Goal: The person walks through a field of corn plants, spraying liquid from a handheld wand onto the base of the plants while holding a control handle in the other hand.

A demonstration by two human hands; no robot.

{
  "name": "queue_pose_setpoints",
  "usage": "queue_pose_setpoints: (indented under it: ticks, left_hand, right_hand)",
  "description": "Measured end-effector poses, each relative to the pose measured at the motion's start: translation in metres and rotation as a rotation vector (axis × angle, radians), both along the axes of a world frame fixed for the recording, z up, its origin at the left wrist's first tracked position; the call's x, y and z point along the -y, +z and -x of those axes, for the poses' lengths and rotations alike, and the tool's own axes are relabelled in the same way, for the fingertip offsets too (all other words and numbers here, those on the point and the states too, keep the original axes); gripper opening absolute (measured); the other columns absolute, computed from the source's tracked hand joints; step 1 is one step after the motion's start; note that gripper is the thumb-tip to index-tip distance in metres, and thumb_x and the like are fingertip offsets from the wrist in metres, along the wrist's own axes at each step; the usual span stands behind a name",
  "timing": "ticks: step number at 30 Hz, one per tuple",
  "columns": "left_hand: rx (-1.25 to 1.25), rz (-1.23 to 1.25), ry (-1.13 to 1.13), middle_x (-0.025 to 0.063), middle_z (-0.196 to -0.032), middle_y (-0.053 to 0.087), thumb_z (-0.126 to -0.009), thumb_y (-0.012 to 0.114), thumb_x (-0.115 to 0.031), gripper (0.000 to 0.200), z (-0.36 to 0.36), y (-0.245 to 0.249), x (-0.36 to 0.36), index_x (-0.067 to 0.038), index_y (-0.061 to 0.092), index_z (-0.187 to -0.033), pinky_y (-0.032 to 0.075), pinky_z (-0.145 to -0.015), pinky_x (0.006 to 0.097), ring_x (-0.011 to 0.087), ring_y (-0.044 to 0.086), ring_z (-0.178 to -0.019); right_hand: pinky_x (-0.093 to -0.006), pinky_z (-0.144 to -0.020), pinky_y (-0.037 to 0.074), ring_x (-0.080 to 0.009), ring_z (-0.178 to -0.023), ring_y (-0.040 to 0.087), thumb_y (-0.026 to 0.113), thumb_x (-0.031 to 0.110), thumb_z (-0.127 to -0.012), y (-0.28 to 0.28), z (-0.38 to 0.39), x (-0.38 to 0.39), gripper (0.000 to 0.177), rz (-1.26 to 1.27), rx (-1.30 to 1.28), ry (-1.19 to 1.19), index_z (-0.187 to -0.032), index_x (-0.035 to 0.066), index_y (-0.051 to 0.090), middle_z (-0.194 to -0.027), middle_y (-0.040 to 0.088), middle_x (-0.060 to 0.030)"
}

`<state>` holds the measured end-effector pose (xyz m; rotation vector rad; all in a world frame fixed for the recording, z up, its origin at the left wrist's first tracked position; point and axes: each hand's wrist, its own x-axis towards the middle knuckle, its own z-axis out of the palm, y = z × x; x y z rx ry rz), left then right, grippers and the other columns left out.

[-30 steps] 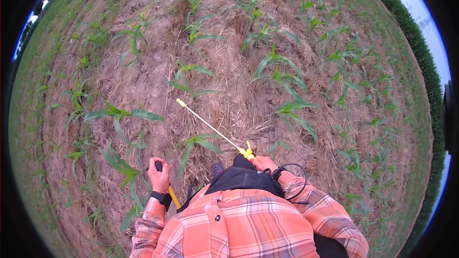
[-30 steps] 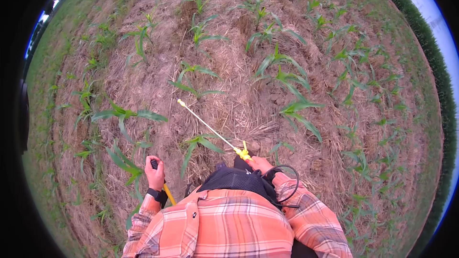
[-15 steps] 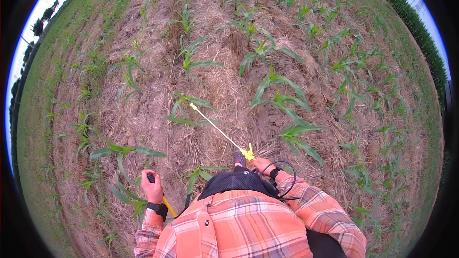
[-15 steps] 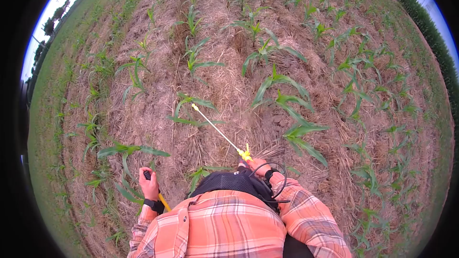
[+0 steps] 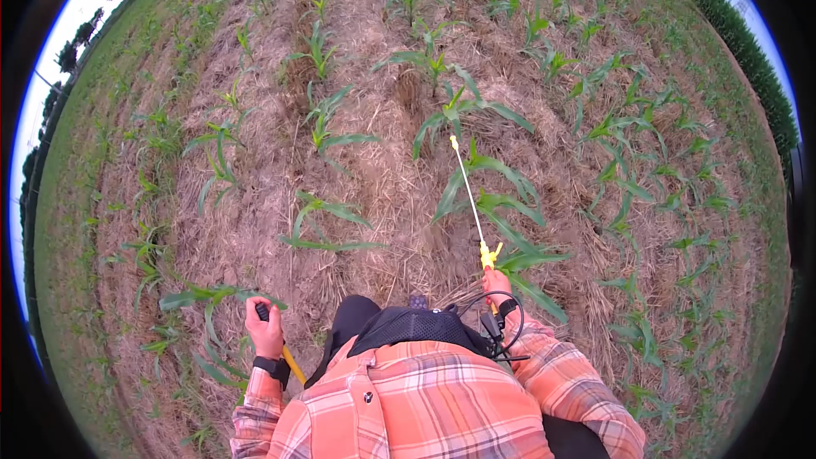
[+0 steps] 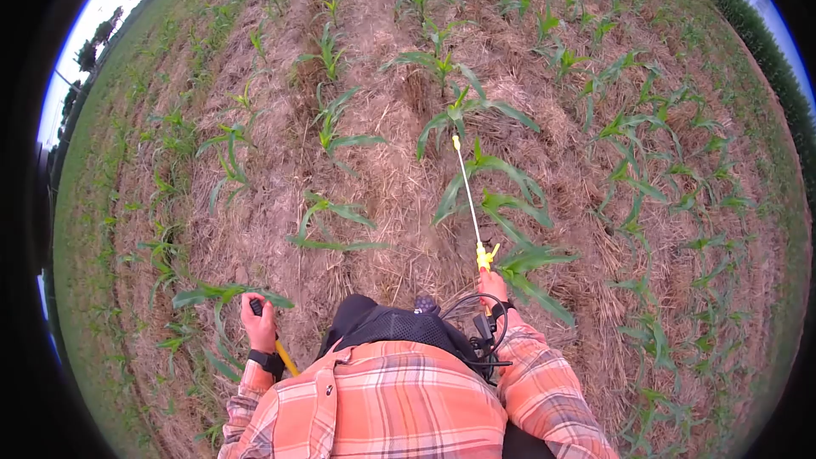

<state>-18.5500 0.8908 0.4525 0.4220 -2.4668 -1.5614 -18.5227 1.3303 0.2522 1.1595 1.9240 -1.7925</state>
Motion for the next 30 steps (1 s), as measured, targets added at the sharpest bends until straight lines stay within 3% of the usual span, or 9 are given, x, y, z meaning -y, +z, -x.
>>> queue_pose_setpoints:
  ticks: [5,14,22,26,30]
  left_hand:
    - [-0.011,0.118,-0.03,-0.0021,-0.058,0.038,-0.071,0.051,0.0,0.011,0.02,0.001,-0.003,-0.005,0.044,-0.077,0.029,-0.044,0.0225,0.006,0.035,-0.049]
    - [-0.029,0.13,-0.102,0.0017,-0.059,0.041,-0.07,0.053,-0.002,0.01,0.1,-0.034,-0.005,-0.005,0.045,-0.077,0.033,-0.048,0.024,0.0101,0.039,-0.052]
    - [0.057,0.019,-0.075,0.0024,-0.059,0.043,-0.07,0.053,-0.003,0.009,0.184,-0.021,0.017,-0.005,0.046,-0.077,0.036,-0.049,0.025,0.011,0.042,-0.053]
    - [-0.051,0.105,-0.08,-0.0015,-0.06,0.042,-0.072,0.053,-0.003,0.01,0.224,-0.027,0.038,-0.006,0.045,-0.078,0.033,-0.048,0.0211,0.0061,0.039,-0.053]
    - [-0.098,0.144,-0.082,-0.0015,-0.059,0.042,-0.073,0.052,-0.004,0.01,0.258,-0.035,0.06,-0.006,0.045,-0.079,0.033,-0.044,0.0206,0.0057,0.04,-0.05]
  right_hand:
    - [-0.0243,-0.028,0.028,-0.0104,-0.031,0.034,0.042,0.039,-0.084,0.01,0.011,-0.014,0.036,0.119,-0.039,-0.249,-0.069,0.006,0.045,-0.047,0.04,-0.0006]
    - [-0.024,-0.029,0.028,-0.0099,-0.032,0.037,0.041,0.04,-0.083,0.02,0.056,-0.022,0.036,0.023,-0.084,-0.329,-0.071,0.007,0.045,-0.047,0.041,-0.0015]
    - [-0.0255,-0.028,0.029,-0.011,-0.032,0.038,0.044,0.039,-0.083,0.006,0.149,0.028,0.035,-0.04,0.03,-0.101,-0.071,0.007,0.047,-0.045,0.041,-0.001]
    - [-0.0249,-0.029,0.028,-0.0107,-0.032,0.038,0.044,0.038,-0.083,0.025,0.206,0.066,0.034,0.018,0.066,0.011,-0.069,0.007,0.047,-0.045,0.041,-0.0004]
    - [-0.0251,-0.035,0.032,-0.0108,-0.036,0.041,0.045,0.037,-0.083,0.04,0.251,0.098,0.034,-0.132,-0.015,0.251,-0.066,0.008,0.049,-0.046,0.043,-0.0003]
